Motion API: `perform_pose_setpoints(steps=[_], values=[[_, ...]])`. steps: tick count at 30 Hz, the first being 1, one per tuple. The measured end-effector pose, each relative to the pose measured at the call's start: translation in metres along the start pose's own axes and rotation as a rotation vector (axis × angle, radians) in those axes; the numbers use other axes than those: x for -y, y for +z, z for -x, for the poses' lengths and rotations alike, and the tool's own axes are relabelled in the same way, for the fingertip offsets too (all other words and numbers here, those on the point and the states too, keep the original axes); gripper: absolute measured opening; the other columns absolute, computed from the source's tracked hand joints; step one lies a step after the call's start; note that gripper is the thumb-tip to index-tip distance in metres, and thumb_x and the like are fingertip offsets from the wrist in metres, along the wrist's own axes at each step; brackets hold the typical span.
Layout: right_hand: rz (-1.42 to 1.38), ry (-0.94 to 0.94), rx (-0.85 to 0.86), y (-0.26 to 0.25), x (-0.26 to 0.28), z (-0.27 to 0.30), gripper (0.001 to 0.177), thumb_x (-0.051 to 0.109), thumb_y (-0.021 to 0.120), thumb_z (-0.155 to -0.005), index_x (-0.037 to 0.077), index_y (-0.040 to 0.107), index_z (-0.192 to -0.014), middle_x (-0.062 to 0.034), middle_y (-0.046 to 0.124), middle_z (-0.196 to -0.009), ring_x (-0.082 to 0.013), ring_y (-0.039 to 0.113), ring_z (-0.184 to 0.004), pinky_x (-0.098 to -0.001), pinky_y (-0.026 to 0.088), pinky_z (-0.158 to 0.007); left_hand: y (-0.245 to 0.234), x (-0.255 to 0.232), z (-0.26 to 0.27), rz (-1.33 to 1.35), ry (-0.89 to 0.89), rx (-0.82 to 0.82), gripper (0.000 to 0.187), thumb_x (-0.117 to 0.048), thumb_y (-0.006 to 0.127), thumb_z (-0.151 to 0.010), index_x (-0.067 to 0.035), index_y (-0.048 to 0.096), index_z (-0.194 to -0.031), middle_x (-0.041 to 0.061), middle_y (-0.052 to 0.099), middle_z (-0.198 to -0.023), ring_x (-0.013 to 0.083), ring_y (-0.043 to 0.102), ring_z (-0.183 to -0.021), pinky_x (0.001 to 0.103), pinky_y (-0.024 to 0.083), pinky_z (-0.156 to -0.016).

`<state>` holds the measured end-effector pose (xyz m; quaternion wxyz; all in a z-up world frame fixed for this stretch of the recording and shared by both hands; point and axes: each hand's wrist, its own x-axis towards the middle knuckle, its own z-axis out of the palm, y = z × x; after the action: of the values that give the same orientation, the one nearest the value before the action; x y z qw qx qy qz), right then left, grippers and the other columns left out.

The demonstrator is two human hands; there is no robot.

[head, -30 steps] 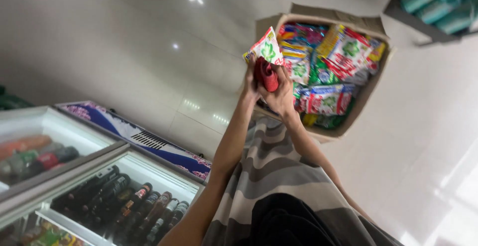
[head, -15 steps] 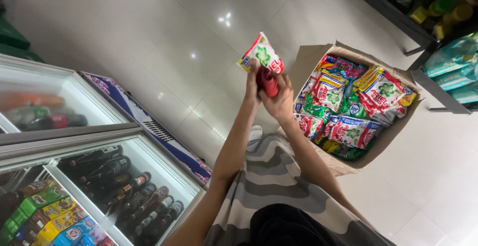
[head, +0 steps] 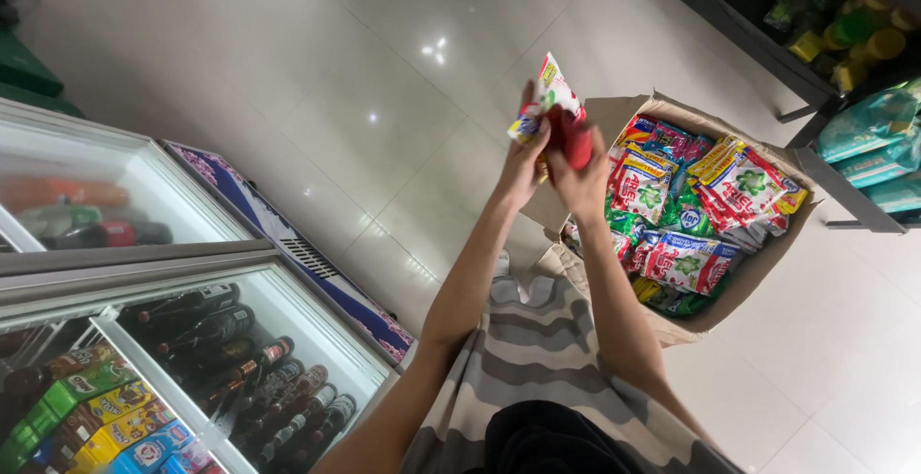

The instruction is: The person picks up packets of detergent from a box on the floor and places them onto a shelf one by one.

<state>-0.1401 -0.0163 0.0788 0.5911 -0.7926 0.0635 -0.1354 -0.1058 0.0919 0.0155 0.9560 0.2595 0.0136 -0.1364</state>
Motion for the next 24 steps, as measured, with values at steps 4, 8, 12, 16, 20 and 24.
perform_pose_setpoints(steps=[4,8,12,16,20,24], values=[[-0.113,-0.015,0.157,-0.031,0.003,0.02,0.044,0.004,0.073,-0.086,-0.003,0.063,-0.128,-0.0119,0.073,-0.109,-0.018,0.067,-0.096,-0.0302,0.056,-0.088,-0.03,-0.007,-0.006,-0.013,0.031,-0.026,0.057,-0.009,0.071,-0.097,-0.017,0.045,-0.147,0.007,0.064,-0.133,0.0206,0.064,-0.12,0.041,0.055,-0.102],[-0.375,0.213,-0.071,-0.077,-0.028,-0.011,0.043,0.004,0.066,-0.083,-0.004,0.064,-0.125,-0.0147,0.072,-0.111,-0.0232,0.07,-0.093,-0.0372,0.059,-0.087,-0.024,-0.022,-0.011,-0.062,-0.041,-0.081,0.053,0.003,0.075,-0.088,-0.004,0.053,-0.136,0.016,0.068,-0.126,0.0298,0.069,-0.113,0.053,0.059,-0.099],[-0.777,0.193,-0.053,-0.093,-0.032,-0.032,0.042,0.002,0.066,-0.087,-0.008,0.058,-0.127,-0.0161,0.068,-0.116,-0.0271,0.071,-0.106,-0.0429,0.06,-0.101,-0.015,-0.019,-0.023,-0.141,-0.163,-0.014,0.052,0.009,0.075,-0.084,-0.001,0.056,-0.132,0.02,0.07,-0.121,0.0328,0.073,-0.107,0.054,0.063,-0.095],[-0.76,0.184,0.043,-0.06,-0.015,-0.013,0.053,0.001,0.065,-0.082,-0.003,0.054,-0.134,-0.0142,0.067,-0.121,-0.0255,0.069,-0.111,-0.0397,0.058,-0.104,-0.02,0.029,-0.051,-0.437,-0.195,-0.026,0.04,0.004,0.074,-0.09,0.001,0.06,-0.127,0.019,0.071,-0.113,0.027,0.072,-0.096,0.045,0.063,-0.084],[-0.337,0.067,0.018,-0.034,-0.002,0.013,0.061,0.005,0.07,-0.083,-0.003,0.049,-0.14,-0.0161,0.064,-0.129,-0.027,0.065,-0.116,-0.0406,0.054,-0.104,-0.044,0.073,-0.057,-0.297,-0.073,-0.083,0.033,-0.024,0.058,-0.106,-0.015,0.053,-0.137,0.006,0.068,-0.12,0.0186,0.063,-0.085,0.036,0.052,-0.068],[0.104,-0.043,0.089,-0.025,0.035,0.038,0.053,0.012,0.076,-0.078,-0.003,0.059,-0.126,-0.0214,0.067,-0.117,-0.0338,0.069,-0.104,-0.0459,0.059,-0.09,-0.063,0.086,-0.042,0.274,-0.155,-0.034,0.052,-0.051,0.042,-0.108,-0.005,0.061,-0.121,0.009,0.068,-0.105,0.0199,0.068,-0.092,0.036,0.062,-0.081]])
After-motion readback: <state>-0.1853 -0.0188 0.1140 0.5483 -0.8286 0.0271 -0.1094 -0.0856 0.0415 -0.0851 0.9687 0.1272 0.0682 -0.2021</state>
